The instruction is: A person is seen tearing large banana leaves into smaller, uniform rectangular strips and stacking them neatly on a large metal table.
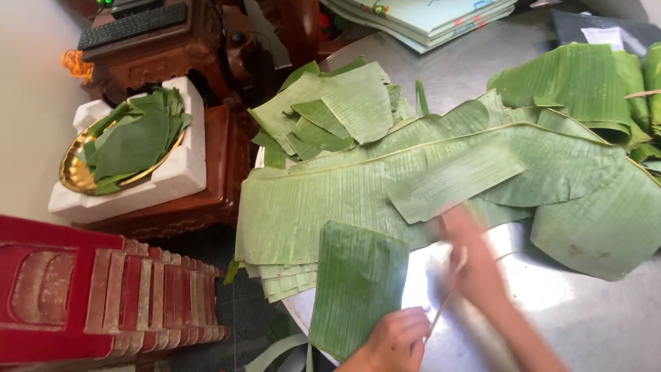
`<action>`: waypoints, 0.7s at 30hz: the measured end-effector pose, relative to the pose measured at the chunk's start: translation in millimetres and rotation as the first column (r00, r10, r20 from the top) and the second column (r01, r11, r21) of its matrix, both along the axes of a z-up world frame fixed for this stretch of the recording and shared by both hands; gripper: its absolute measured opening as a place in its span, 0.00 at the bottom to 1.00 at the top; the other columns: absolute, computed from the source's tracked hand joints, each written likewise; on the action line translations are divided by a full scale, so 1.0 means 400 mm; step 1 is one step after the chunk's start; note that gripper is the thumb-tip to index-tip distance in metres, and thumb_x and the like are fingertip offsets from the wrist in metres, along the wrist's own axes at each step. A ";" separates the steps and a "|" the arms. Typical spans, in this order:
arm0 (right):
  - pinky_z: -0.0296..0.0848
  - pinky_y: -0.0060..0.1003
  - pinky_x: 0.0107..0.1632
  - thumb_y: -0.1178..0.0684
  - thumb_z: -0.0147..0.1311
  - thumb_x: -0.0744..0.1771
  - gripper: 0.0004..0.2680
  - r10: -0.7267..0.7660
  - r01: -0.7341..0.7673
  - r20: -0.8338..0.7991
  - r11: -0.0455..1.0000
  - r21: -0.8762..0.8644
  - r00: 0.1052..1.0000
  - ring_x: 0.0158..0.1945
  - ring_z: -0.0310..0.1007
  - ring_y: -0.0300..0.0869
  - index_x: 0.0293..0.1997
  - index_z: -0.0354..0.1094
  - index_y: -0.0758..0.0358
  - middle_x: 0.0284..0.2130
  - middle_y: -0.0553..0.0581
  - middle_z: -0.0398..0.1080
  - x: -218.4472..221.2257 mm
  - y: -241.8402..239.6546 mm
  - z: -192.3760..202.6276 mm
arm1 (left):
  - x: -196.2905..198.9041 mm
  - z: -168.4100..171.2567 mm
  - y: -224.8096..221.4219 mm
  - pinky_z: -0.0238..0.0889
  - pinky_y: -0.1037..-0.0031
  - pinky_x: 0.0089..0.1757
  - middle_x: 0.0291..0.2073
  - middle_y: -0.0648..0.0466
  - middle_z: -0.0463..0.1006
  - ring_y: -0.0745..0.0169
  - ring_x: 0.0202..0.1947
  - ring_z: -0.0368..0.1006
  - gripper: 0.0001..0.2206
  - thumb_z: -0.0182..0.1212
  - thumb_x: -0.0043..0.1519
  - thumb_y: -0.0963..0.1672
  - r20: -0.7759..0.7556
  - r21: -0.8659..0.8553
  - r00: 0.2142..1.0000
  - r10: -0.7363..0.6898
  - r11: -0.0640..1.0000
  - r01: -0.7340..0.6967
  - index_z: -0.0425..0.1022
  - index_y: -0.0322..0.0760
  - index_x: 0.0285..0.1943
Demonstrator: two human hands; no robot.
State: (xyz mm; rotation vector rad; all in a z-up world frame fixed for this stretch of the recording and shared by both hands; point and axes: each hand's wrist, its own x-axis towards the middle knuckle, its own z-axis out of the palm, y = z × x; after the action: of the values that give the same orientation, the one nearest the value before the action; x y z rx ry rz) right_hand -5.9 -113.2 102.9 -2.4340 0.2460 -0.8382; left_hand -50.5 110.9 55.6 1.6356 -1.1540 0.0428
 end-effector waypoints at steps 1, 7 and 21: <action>0.60 0.51 0.62 0.57 0.48 0.67 0.19 0.437 -0.437 -0.039 0.899 0.012 0.899 0.65 0.61 0.58 0.68 0.64 0.60 0.65 0.66 0.62 -0.037 0.060 -0.050 | -0.005 0.000 0.007 0.58 0.58 0.41 0.32 0.44 0.66 0.40 0.39 0.62 0.06 0.47 0.50 0.33 0.172 -0.100 0.982 0.081 0.993 -0.064 0.66 0.28 0.32; 0.49 0.57 0.71 0.69 0.46 0.55 0.31 0.668 -0.747 -0.384 0.658 -0.092 0.637 0.75 0.52 0.51 0.67 0.65 0.54 0.69 0.49 0.63 -0.149 0.150 -0.150 | -0.116 -0.143 0.075 0.56 0.64 0.36 0.28 0.46 0.65 0.49 0.29 0.63 0.12 0.45 0.65 0.38 0.062 -0.381 0.849 0.525 0.798 -0.466 0.69 0.30 0.27; 0.70 0.43 0.52 0.45 0.60 0.67 0.13 0.682 -0.756 -0.409 0.654 -0.029 0.606 0.43 0.71 0.39 0.54 0.72 0.56 0.39 0.48 0.73 -0.397 0.246 -0.253 | -0.151 -0.302 0.443 0.64 0.73 0.47 0.37 0.55 0.76 0.59 0.38 0.74 0.07 0.54 0.63 0.41 -0.414 0.407 0.343 0.843 0.508 -0.759 0.69 0.43 0.49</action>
State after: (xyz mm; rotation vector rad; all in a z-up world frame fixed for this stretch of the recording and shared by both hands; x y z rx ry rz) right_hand -164.7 -14.7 1.6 -2.5098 -0.7149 -0.0248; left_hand -111.0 288.0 -65.1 2.0165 0.2387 0.0984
